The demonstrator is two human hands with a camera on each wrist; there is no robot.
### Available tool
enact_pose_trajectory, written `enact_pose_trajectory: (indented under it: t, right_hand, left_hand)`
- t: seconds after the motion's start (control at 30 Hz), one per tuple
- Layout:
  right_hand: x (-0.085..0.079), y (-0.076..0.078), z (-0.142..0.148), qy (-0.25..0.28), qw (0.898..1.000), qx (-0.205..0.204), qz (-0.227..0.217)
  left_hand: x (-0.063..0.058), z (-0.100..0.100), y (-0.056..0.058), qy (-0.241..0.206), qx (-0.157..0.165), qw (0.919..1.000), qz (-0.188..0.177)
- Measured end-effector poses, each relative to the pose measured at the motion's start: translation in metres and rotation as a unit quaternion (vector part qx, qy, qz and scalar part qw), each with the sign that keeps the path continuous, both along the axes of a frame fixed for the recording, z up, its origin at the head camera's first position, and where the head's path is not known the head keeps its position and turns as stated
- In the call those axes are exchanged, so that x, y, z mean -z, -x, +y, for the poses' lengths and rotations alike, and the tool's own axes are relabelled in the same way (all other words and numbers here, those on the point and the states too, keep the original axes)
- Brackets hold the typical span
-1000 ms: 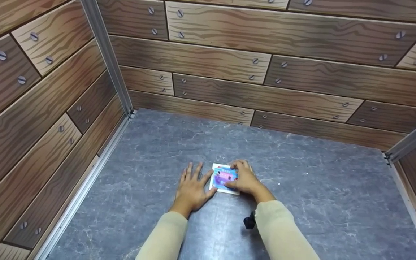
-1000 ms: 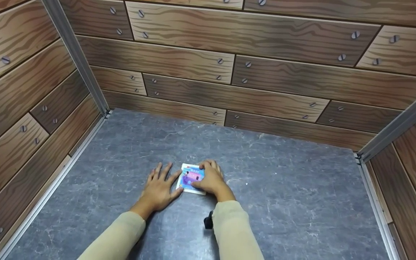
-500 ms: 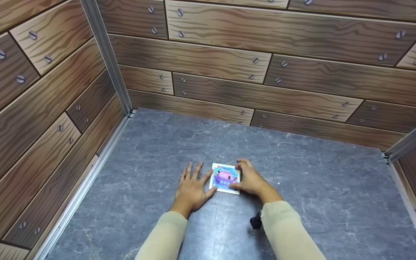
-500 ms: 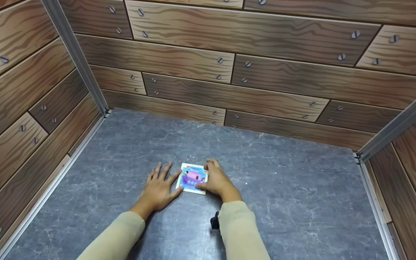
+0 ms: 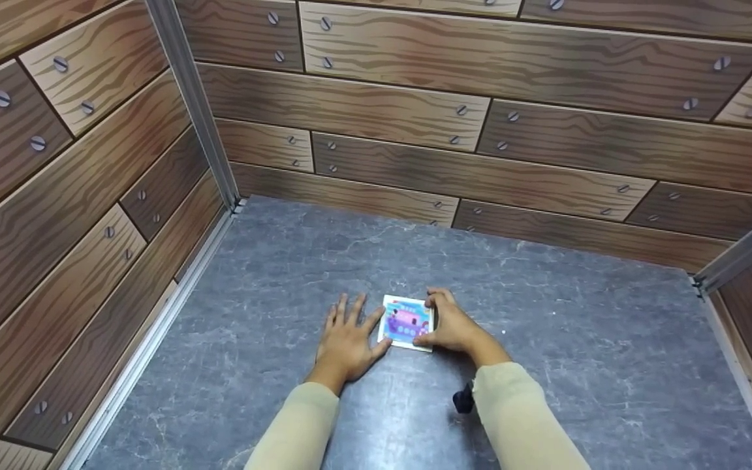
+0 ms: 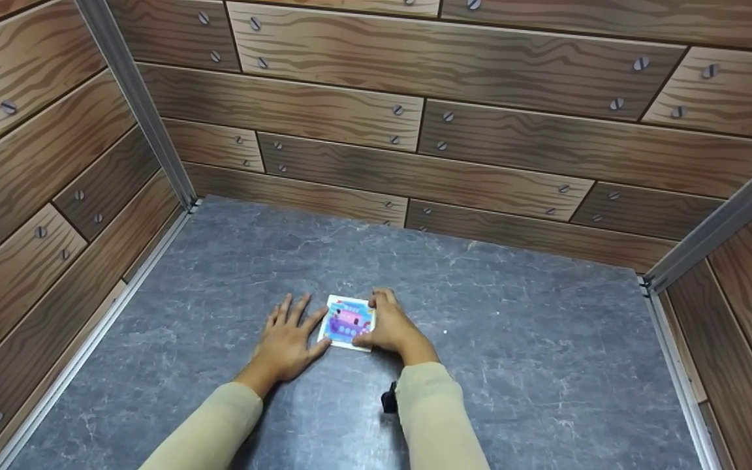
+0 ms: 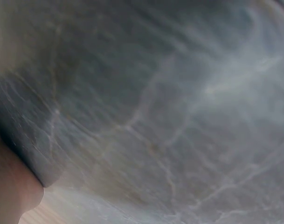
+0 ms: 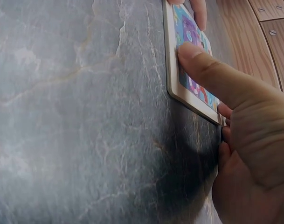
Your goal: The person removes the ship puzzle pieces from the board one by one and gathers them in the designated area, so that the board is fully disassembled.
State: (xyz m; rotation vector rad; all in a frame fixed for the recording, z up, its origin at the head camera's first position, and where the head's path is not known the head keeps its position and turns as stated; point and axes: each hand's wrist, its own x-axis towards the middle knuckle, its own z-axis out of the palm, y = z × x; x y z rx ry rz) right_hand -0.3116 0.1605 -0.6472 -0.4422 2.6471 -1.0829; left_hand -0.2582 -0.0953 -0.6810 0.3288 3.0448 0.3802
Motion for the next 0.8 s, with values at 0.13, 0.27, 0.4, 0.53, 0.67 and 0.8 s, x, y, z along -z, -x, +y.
enact_pose_trajectory:
  t: [0.13, 0.27, 0.4, 0.53, 0.67, 0.8]
  right_hand:
    - [-0.001, -0.001, 0.0, 0.006, 1.0, -0.006, 0.004]
    - [-0.001, -0.002, -0.001, 0.004, 1.0, -0.012, 0.001]
    - [0.001, -0.004, -0.002, 0.008, 1.0, -0.007, 0.001]
    - [0.006, -0.004, -0.005, 0.016, 1.0, 0.007, 0.011]
    - [0.009, -0.006, -0.009, -0.007, 1.0, 0.015, 0.014]
    - [0.009, -0.007, -0.011, -0.032, 0.999, 0.019, 0.01]
  left_hand:
    - [-0.004, 0.0, -0.001, -0.003, 0.001, 1.0, 0.003]
    - [-0.004, 0.0, -0.002, 0.002, 0.0, 1.0, -0.005]
    - [-0.003, 0.0, -0.001, 0.004, 0.0, 0.9998, -0.019]
    - [-0.005, 0.0, -0.002, 0.0, 0.002, 0.9999, -0.011]
    - [-0.002, -0.001, 0.0, 0.001, 0.005, 0.9999, -0.009]
    - [0.004, -0.002, 0.002, 0.008, 0.006, 0.9999, -0.01]
